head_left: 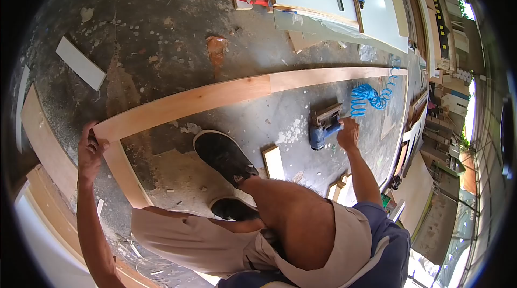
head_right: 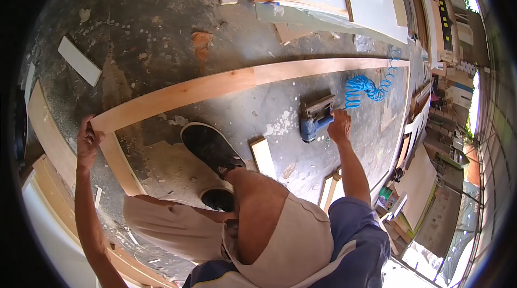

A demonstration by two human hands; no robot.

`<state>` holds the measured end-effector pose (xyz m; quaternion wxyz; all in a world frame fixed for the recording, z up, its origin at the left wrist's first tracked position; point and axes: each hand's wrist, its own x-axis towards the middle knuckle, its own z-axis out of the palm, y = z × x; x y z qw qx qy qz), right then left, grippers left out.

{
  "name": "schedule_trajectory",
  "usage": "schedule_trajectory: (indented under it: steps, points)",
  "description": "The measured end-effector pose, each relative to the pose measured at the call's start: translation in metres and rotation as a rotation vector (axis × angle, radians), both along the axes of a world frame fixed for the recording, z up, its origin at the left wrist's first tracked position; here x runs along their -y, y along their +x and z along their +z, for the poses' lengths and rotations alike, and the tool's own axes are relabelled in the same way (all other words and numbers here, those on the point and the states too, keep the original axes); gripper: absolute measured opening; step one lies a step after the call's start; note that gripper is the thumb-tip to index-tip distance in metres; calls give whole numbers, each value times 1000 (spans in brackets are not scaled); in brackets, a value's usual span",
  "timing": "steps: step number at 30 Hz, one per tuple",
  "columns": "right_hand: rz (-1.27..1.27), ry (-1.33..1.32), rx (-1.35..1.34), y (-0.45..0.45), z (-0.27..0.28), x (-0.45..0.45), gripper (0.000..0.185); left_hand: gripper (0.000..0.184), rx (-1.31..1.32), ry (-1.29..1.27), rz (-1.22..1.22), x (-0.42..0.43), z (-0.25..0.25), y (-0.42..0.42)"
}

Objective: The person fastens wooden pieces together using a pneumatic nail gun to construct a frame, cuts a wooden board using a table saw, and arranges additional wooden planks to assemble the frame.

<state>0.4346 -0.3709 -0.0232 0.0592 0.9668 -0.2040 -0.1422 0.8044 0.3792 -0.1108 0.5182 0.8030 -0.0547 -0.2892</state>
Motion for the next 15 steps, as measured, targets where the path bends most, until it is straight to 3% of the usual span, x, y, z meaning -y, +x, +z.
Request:
schedule_trajectory:
  steps: [1,2,4,7,8,10,12,13,15]
  points:
    - [97,-17,-158,-14,0,6,39,59,-34,-1,17,-2,1,-1]
    - [106,-13,-154,-21,-5,7,39,59,-30,4,26,-2,1,0]
    - [473,-127,-400,-28,-21,8,41,61,-4,16,-5,-1,3,0]
    - [450,-187,-483,-18,-42,14,39,62,76,44,-29,0,4,-1]
    - [475,-171,-588,-22,-53,31,50,62,101,27,-46,-1,1,-1]
    - [523,-6,-720,-6,-40,37,52,61,106,-48,-27,2,3,-2]
    - [565,190,-798,-1,-28,46,27,60,59,-178,35,11,8,-5]
    - [579,233,-694,-2,-12,38,24,60,42,-248,73,11,7,-6]
    - [412,293,-546,6,26,11,26,60,115,105,-36,6,12,-3]
